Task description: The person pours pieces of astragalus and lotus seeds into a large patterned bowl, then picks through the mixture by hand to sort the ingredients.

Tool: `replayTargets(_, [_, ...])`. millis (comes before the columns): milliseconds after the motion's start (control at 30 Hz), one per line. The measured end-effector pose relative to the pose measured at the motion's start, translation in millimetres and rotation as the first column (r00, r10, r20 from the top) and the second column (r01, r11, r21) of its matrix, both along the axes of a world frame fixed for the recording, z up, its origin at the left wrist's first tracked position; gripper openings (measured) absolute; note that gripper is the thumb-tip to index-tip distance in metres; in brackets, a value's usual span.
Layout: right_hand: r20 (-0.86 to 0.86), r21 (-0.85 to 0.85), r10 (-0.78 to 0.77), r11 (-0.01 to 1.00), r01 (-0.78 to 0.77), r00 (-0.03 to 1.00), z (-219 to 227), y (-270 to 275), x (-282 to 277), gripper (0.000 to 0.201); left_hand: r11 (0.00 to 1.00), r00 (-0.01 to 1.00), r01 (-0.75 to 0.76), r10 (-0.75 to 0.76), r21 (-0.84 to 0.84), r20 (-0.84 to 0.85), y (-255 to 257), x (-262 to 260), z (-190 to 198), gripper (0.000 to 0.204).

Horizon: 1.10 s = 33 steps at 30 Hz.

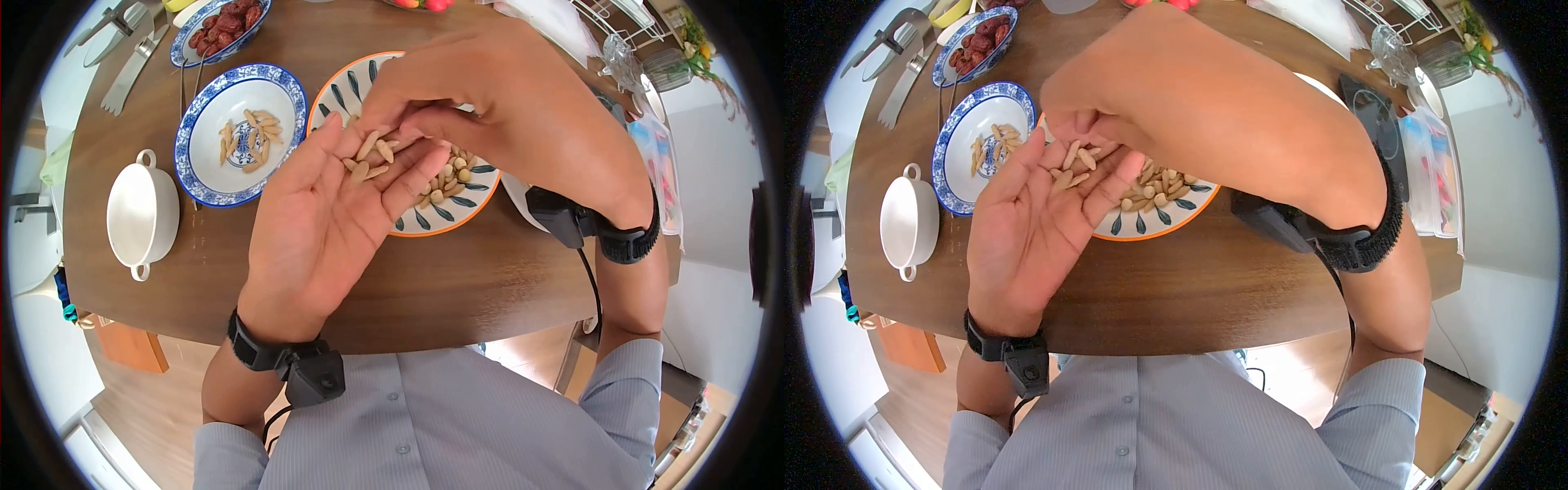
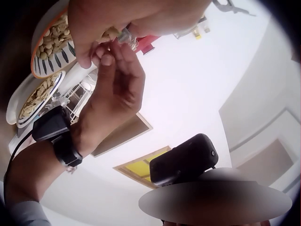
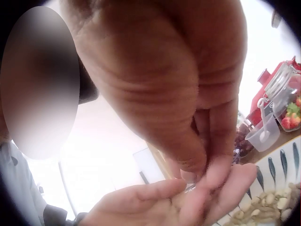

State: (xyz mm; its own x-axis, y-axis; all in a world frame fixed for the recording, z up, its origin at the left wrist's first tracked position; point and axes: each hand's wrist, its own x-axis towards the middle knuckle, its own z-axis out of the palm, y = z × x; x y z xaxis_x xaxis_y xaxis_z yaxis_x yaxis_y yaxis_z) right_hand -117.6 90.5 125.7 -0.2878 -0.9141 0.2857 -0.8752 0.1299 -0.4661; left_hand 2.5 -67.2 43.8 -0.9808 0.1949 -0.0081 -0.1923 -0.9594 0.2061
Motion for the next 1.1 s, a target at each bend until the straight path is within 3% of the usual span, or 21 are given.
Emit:
replayTargets(133, [-0.004, -0.068, 0.013, 0.998, -0.013, 1.000, -2, 6, 0, 0.020, 0.991, 0.999, -0.019, 0.024, -0.132, 0.036, -5, 0, 3, 0.053])
replayTargets(200, [-0.003, -0.020, -0.180, 0.984, 0.180, 0.984, 1, 9, 2, 0.021, 0.992, 0.997, -0.023, 0.031, -0.124, 0.067, -7, 0, 8, 0.057])
replayTargets(333, [0.023, 0.038, -0.225, 0.974, 0.224, 0.974, -13, 16, -6, 0.023, 0.988, 0.993, -0.076, 0.087, -0.135, 0.080, -24, 3, 13, 0.053])
replayTargets(400, [-0.053, 0.217, -0.029, 0.975, 0.039, 0.998, -25, 17, -5, 0.021, 0.966, 0.969, -0.238, 0.243, -0.105, 0.036, -47, 5, 12, 0.051])
replayTargets(433, [-0.054, 0.217, -0.034, 0.975, 0.045, 0.998, -30, 16, -2, 0.021, 0.967, 0.971, -0.233, 0.237, -0.104, 0.036, -58, 5, 12, 0.051])
replayTargets(500, [-0.044, 0.221, -0.025, 0.975, 0.034, 0.999, -38, 10, 9, 0.023, 0.909, 0.923, -0.371, 0.384, -0.188, 0.032, -80, 5, 12, 0.046])
replayTargets(533, [-0.085, 0.220, 0.012, 0.976, 0.007, 0.996, -40, 5, 12, 0.020, 0.910, 0.924, -0.369, 0.381, -0.189, 0.028, -89, 6, 11, 0.046])
replayTargets(600, [-0.159, 0.222, 0.034, 0.975, 0.002, 0.987, -47, 3, 14, 0.020, 0.827, 0.912, -0.385, 0.408, -0.410, -0.033, -103, 6, 10, 0.048])
replayTargets(633, [-0.229, 0.227, 0.060, 0.974, -0.006, 0.972, -48, 2, 14, 0.020, 0.827, 0.913, -0.386, 0.406, -0.408, -0.040, -107, 6, 10, 0.048])
replayTargets(800, [-0.249, 0.280, 0.053, 0.960, 0.020, 0.967, -48, -4, 19, 0.019, 0.673, 0.901, -0.362, 0.429, -0.645, -0.058, -110, 5, 10, 0.054])
replayTargets(1100, [-0.290, 0.241, 0.001, 0.968, 0.072, 0.957, -56, 0, 18, 0.019, 0.652, 0.891, -0.377, 0.449, -0.658, -0.066, -109, 6, 7, 0.053])
